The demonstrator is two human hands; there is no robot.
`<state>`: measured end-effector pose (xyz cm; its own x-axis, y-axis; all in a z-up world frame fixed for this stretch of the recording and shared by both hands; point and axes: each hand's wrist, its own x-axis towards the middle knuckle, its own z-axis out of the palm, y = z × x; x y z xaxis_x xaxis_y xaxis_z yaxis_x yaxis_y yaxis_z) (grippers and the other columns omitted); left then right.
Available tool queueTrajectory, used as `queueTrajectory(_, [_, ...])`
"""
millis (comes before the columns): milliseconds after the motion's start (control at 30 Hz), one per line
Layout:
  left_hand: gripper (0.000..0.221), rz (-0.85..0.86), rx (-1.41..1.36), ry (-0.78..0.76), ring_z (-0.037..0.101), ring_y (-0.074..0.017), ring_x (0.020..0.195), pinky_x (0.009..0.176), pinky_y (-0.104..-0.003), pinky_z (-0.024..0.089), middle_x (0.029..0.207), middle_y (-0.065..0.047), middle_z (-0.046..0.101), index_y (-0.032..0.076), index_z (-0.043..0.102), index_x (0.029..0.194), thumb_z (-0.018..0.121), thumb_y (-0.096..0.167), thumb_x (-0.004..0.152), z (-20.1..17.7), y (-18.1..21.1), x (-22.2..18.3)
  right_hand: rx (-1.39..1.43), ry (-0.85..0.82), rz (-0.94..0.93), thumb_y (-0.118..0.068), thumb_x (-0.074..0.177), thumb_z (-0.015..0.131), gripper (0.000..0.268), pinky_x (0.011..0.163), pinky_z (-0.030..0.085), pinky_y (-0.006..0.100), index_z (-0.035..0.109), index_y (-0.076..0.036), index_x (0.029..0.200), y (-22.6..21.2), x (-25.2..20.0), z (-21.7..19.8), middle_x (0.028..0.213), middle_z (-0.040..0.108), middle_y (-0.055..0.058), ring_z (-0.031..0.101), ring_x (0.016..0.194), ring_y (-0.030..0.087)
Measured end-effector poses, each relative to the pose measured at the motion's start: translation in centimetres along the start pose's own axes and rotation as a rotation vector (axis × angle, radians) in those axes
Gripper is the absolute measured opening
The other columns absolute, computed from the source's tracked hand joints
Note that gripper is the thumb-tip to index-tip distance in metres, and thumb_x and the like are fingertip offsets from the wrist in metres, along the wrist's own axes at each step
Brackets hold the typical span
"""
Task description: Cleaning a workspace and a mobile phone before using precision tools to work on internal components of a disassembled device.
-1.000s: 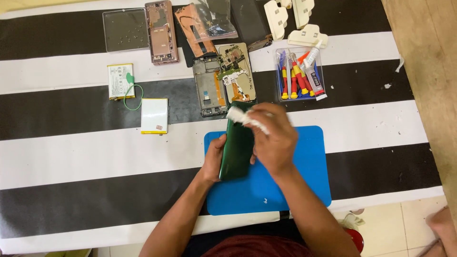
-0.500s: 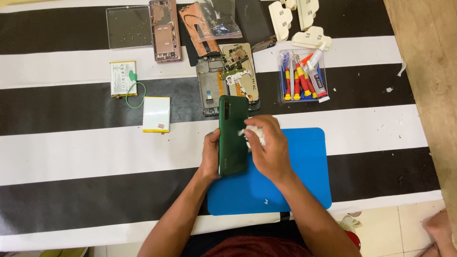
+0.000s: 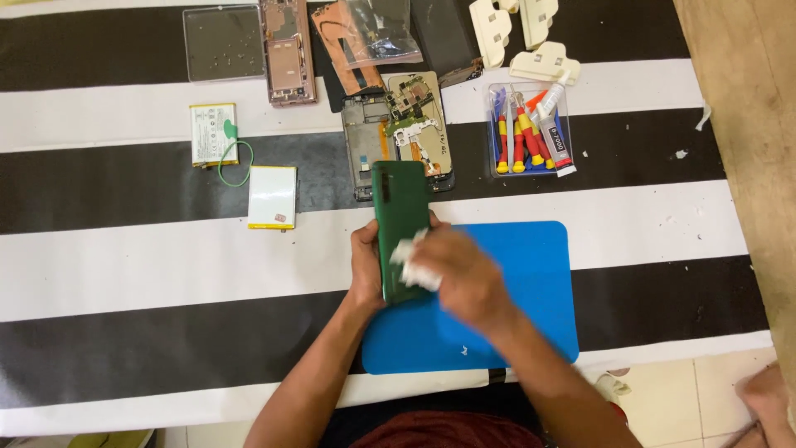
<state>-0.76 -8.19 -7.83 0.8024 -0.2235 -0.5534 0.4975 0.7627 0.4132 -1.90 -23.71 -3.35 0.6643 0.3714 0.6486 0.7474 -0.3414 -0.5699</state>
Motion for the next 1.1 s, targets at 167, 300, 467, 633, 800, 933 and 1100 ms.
queueTrajectory(167, [0.071,0.208,-0.194,-0.082,0.070,-0.0487,0.104,0.095,-0.055,0.059,0.116,-0.031,0.069,0.003,0.068,0.120,0.035,0.056,0.085,0.2,1.4,-0.1,0.097,-0.050,0.022,-0.007,0.101,0.055,0.022,0.089,0.060,0.049,0.075,-0.008,0.109,-1.5,-2.9,-0.9,0.108,0.073,0.012,0.071,0.098,0.032])
queueTrajectory(300, [0.079,0.353,-0.148,-0.150,0.072,-0.0448,0.100,0.092,-0.053,0.061,0.117,-0.030,0.070,0.002,0.067,0.127,0.045,0.060,0.079,-0.1,1.9,0.0,-0.115,0.110,0.283,0.015,0.086,0.069,0.032,0.079,0.060,0.043,0.080,-0.012,0.101,-0.8,-0.8,-3.4,0.104,0.078,0.008,0.075,0.093,0.033])
queueTrajectory(467, [0.090,0.251,-0.073,-0.220,0.073,-0.0385,0.098,0.091,-0.050,0.061,0.110,-0.026,0.072,0.000,0.062,0.132,0.037,0.068,0.078,0.0,0.5,-0.2,-0.026,0.033,0.086,0.014,0.091,0.060,0.039,0.083,0.064,0.046,0.080,-0.014,0.110,-1.5,-0.3,-0.8,0.109,0.077,0.008,0.074,0.097,0.031])
queueTrajectory(633, [0.086,0.263,-0.157,-0.193,0.069,-0.0471,0.098,0.089,-0.055,0.060,0.121,-0.033,0.065,-0.004,0.063,0.130,0.050,0.061,0.075,-1.2,-0.3,1.0,-0.053,0.105,0.303,0.011,0.086,0.073,0.034,0.084,0.062,0.044,0.076,-0.005,0.115,-2.1,1.9,-2.6,0.108,0.077,0.013,0.075,0.097,0.034])
queueTrajectory(800, [0.066,0.168,0.200,-0.080,0.075,-0.0388,0.094,0.081,-0.044,0.064,0.110,-0.027,0.074,-0.001,0.070,0.123,0.051,0.048,0.083,-1.1,-1.9,-0.8,-0.129,0.193,0.258,0.006,0.091,0.077,0.026,0.086,0.061,0.047,0.074,-0.004,0.114,-1.0,5.4,-1.5,0.116,0.073,0.015,0.073,0.104,0.038])
queueTrajectory(933, [0.060,0.370,0.513,-0.210,0.072,-0.0432,0.100,0.081,-0.052,0.063,0.111,-0.029,0.072,0.002,0.069,0.127,0.044,0.045,0.093,-0.7,-2.5,-1.9,-0.143,0.186,0.204,-0.006,0.102,0.062,0.019,0.088,0.060,0.049,0.072,-0.002,0.118,-0.1,3.5,0.9,0.116,0.071,0.020,0.070,0.106,0.041])
queueTrajectory(1100, [0.061,0.576,0.762,-0.204,0.066,-0.0424,0.112,0.092,-0.053,0.057,0.126,-0.027,0.067,0.002,0.062,0.135,0.027,0.042,0.106,-0.5,-1.1,-1.9,-0.099,0.145,0.172,0.003,0.095,0.067,0.016,0.082,0.060,0.053,0.073,-0.004,0.108,-3.2,2.5,1.8,0.113,0.071,0.019,0.071,0.099,0.044])
